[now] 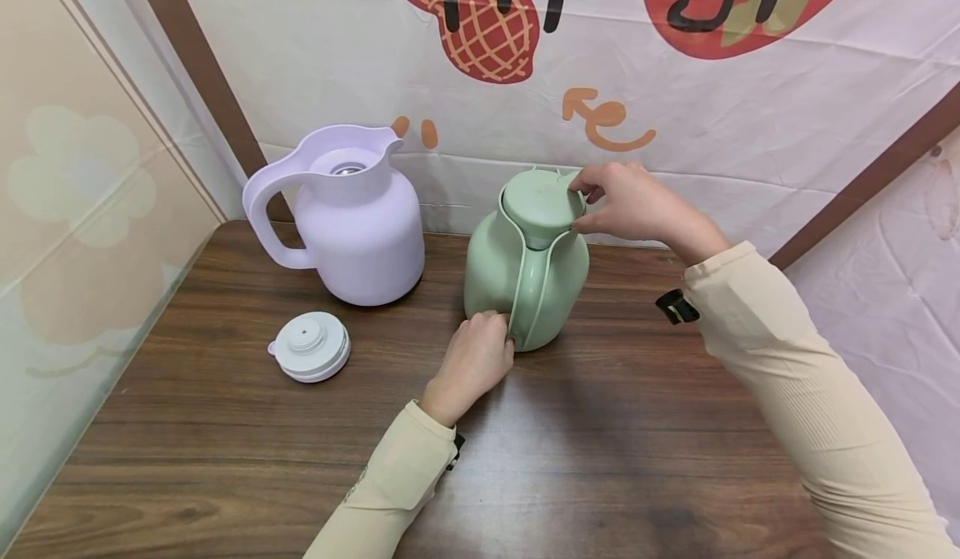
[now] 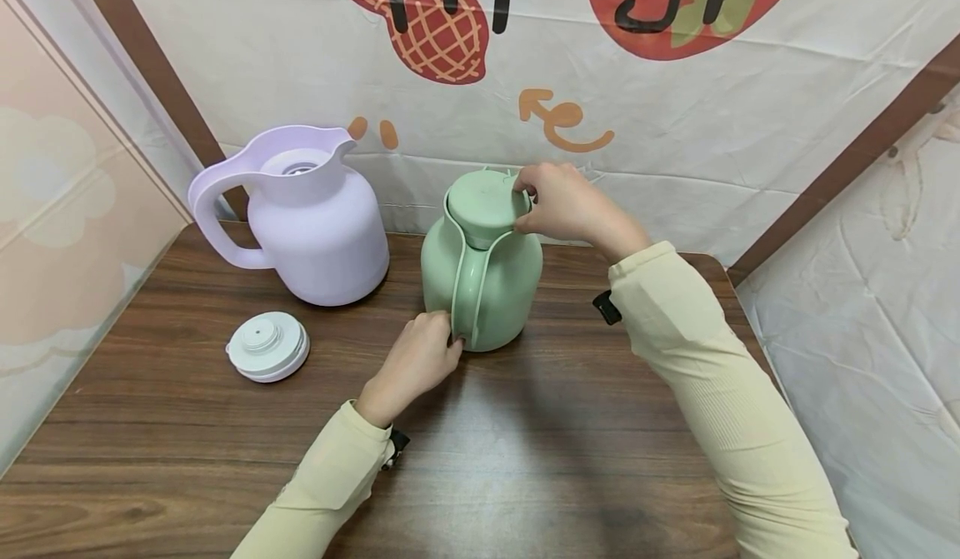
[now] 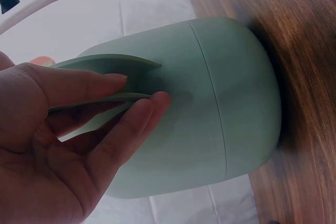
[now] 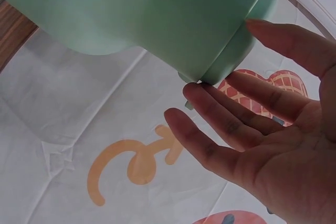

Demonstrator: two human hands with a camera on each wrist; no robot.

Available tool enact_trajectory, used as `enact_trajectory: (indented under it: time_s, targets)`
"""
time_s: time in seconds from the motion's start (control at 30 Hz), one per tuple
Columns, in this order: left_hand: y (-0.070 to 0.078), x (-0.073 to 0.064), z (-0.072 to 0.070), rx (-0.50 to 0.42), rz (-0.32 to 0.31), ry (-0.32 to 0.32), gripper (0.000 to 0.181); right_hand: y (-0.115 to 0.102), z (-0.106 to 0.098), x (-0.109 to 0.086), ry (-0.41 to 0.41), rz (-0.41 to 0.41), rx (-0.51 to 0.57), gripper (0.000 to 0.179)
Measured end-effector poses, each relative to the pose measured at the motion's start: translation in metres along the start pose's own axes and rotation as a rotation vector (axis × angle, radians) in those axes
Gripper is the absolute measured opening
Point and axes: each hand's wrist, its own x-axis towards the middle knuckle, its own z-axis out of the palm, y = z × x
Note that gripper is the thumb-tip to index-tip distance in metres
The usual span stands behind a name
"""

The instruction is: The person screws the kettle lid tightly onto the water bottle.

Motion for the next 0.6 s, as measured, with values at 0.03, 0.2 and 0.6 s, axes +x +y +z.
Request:
enact_trajectory:
  time_s: [0.03,0.2,0.6]
  targets:
    - [0.0001,0.0,-0.0001,-0.001,-0.002,-0.002,0.027,-0.0003,0.0,-0.0002,0.0,0.004,0.003,0.041]
    - [0.0003,-0.0004,-0.0001,-0.007,-0.009,-0.004,0.027,-0.0012,0.0006,-0.0011,0.016,0.01,0.008,0.037]
    - [-0.0004,-0.0005,0.0006,0.001,0.009,0.014,0.028,0.0004,0.0029,-0.0012,0.064,-0.002,-0.003,0.025]
